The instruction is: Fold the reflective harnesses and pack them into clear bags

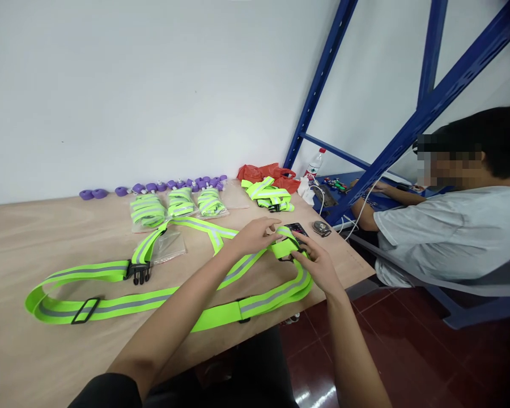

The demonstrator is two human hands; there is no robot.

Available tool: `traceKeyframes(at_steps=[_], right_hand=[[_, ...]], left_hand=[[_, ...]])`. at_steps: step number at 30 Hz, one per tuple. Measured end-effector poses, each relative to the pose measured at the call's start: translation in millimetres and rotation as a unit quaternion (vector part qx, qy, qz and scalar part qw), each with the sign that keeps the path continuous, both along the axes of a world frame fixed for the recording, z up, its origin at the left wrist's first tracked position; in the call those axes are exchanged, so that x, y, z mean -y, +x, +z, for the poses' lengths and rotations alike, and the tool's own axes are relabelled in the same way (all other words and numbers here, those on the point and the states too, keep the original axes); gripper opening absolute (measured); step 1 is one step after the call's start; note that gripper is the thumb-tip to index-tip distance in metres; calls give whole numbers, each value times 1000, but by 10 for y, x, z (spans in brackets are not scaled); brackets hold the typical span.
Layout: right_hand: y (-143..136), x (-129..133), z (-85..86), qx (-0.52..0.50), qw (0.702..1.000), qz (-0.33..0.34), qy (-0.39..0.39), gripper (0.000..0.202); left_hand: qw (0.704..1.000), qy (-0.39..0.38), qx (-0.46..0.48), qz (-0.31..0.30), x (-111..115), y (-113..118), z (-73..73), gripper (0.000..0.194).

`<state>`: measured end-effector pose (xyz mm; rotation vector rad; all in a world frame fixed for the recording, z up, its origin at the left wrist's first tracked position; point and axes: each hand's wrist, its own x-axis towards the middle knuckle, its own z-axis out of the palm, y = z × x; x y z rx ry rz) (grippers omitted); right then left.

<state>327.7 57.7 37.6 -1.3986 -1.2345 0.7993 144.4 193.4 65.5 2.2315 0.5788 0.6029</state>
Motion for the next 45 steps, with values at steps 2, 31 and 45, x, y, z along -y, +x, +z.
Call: traceKeyframes(at_steps=[2, 31, 45], right_hand=[[-4, -31, -22, -12, 999, -35, 18, 59], [-211, -71, -68, -27, 995, 101, 6, 66], [-334, -83, 48, 7, 998, 66, 0, 36]], left_hand=[[1000, 13, 9, 11, 120, -36, -60, 58], [987, -76, -98, 106, 142, 165, 190, 38], [991, 29, -66, 111, 75, 161, 338, 22]])
